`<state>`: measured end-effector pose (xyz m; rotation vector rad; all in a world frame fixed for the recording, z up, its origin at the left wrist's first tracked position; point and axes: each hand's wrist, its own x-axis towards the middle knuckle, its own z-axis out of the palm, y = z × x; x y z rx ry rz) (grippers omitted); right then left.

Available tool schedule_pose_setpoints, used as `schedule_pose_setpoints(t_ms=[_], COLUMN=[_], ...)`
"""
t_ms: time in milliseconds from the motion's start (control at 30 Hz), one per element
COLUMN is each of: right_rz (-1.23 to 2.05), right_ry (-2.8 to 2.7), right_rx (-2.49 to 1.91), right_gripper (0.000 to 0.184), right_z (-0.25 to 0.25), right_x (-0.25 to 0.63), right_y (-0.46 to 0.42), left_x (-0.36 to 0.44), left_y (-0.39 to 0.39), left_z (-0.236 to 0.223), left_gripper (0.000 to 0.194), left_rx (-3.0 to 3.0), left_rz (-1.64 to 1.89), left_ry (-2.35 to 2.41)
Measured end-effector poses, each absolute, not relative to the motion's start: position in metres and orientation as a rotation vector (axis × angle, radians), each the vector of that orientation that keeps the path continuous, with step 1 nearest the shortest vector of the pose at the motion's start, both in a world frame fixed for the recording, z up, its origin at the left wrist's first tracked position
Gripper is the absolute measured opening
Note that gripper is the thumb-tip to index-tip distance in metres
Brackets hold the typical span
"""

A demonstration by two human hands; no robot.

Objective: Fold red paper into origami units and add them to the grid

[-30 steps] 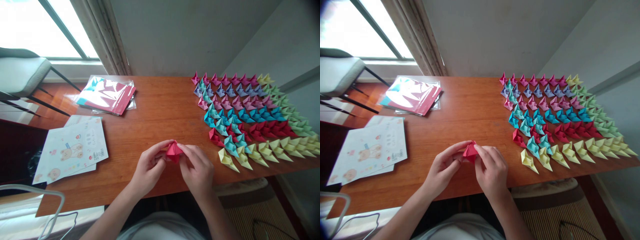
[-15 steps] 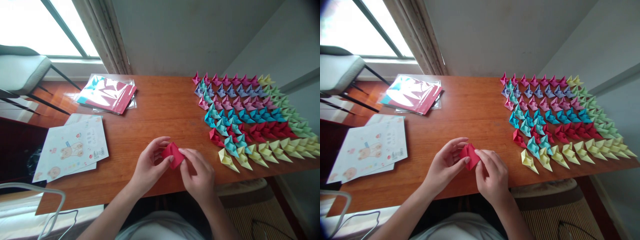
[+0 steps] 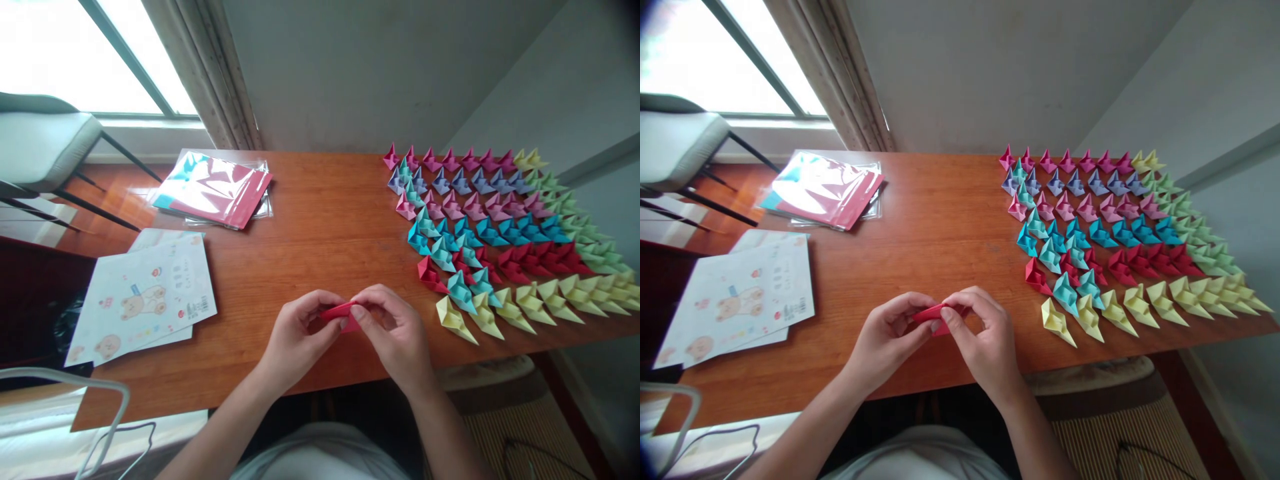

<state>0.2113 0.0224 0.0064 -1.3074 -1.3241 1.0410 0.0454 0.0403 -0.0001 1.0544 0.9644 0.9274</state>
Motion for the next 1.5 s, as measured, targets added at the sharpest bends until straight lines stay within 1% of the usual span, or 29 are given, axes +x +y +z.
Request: schedule_pose_setpoints(t_ms=[100,300,467,533,667,767,867,1000,1067,1167,1233,1333,1500], right_rz=[1.095,1.223,1.278,1.242,1.103,1.042,1.058,1.150,1.101,0.931,0.868,0.842,0.864], right_ry=[-1.277,-1.236,-1.317,-1.371,-1.449,-1.382,-1.247,-1.301,-1.431,-1.574,-1.624,-1.662,-1.670], right_rx=[-1.279,-1.278,-1.213,-1.202,-1.223,-1.208,-1.206,-1.249,-1.281,-1.308,-1.305,-1.304,-1.349], right_gripper=[0.008,0.006,0.010,0.010,0.002,0.003,0.004,0.008,0.010,0.007,0.006,0.007,0.012], right_z=[0.012,0.014,0.010,0.010,0.011,0.008,0.005,0.006,0.008,0.011,0.013,0.015,0.018], right_x=[0.212,0.216,0.223,0.224,0.224,0.223,0.223,0.224,0.224,0.222,0.221,0.219,0.220], right_y=[0.022,0.023,0.027,0.028,0.029,0.027,0.024,0.023,0.024,0.026,0.027,0.029,0.031], left_x=[0.045,0.045,0.044,0.045,0.047,0.047,0.047,0.045,0.045,0.046,0.047,0.047,0.045], left_y=[0.041,0.044,0.044,0.044,0.043,0.042,0.041,0.039,0.039,0.039,0.039,0.039,0.041], left_z=[0.004,0.008,0.008,0.008,0.007,0.004,0.001,0.000,0.002,0.003,0.003,0.003,0.006], left_gripper=[0.008,0.013,0.014,0.014,0.014,0.012,0.011,0.008,0.006,0.006,0.007,0.007,0.012], left_rx=[1.088,1.085,1.077,1.082,1.078,1.018,1.020,1.264,1.465,1.715,1.777,1.761,1.674], left_rz=[0.858,0.807,0.784,0.785,0.803,0.858,0.923,0.998,1.011,0.982,0.969,0.952,0.785], left_ry=[0.959,0.958,0.962,0.950,0.945,0.934,0.929,1.036,1.110,1.131,1.106,1.099,1.108])
